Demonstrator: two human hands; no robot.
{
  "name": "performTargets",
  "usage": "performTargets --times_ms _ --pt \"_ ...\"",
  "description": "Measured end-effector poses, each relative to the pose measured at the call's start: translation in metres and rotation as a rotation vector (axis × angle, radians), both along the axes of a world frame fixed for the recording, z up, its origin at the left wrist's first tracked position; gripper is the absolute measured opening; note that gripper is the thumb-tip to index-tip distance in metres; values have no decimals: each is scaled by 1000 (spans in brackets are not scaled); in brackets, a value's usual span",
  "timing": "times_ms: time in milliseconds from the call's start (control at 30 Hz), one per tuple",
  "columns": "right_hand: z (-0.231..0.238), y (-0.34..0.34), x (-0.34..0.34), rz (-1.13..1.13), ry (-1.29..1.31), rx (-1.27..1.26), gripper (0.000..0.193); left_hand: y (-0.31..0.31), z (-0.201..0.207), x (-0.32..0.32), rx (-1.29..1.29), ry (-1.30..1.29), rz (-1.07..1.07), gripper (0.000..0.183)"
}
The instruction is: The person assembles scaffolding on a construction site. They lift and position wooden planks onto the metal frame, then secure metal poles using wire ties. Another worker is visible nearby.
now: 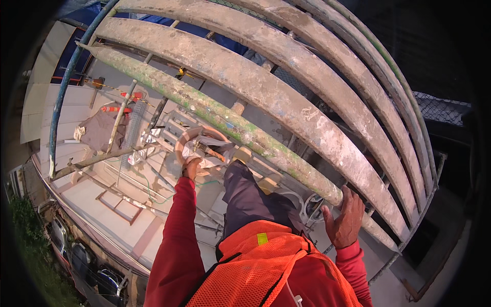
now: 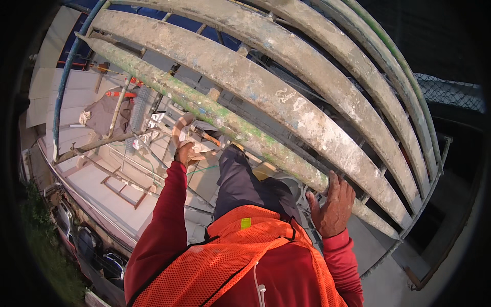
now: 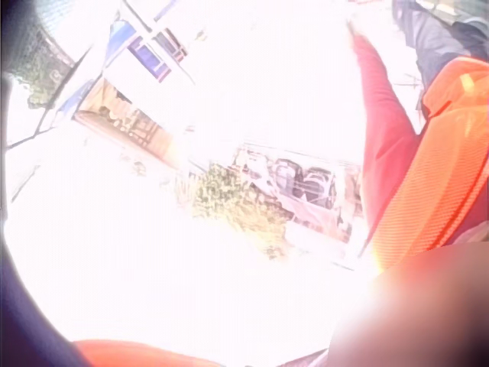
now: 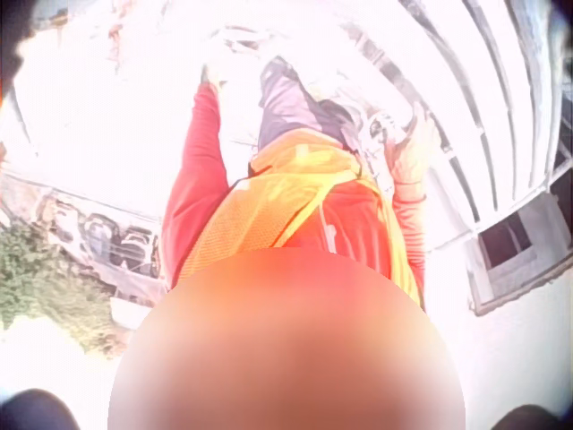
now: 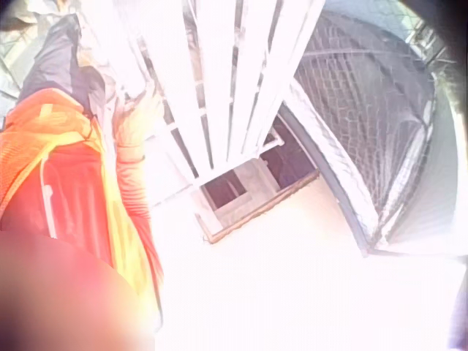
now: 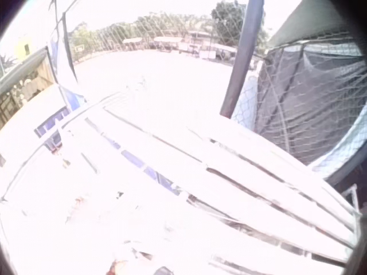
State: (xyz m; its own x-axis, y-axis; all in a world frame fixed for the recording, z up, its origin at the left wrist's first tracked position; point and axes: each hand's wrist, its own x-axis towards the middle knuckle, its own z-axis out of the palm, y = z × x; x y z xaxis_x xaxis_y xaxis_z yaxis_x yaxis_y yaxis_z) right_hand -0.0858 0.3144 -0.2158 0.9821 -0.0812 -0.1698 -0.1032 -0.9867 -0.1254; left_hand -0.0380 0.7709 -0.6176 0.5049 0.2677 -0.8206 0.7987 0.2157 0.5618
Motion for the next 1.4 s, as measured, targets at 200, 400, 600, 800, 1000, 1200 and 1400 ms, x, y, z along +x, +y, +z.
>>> performTargets --times_ms 200,400,600,800,1000,1200,1400 --pt "-18 7 5 0 -40 -102 79 13 -140 47 22 255 30 42" --pt "-20 2 7 -34 -65 -127 74 10 -187 58 -112 257 -25 44" --pt "-24 3 8 -101 -98 -129 71 9 -193 51 -121 275 -64 48" --pt "-9 2 8 -143 -79 -81 66 -10 -154 64 -106 221 -184 52" --pt "-7 -8 -5 -130 -210 39 58 -9 -75 89 37 31 -374 57" --pt "-5 -21 -23 -63 -452 212 49 10 60 123 570 -336 -131 44" --pt "16 -66 -72 -130 -739 476 41 -23 222 153 1113 -687 -71 46"
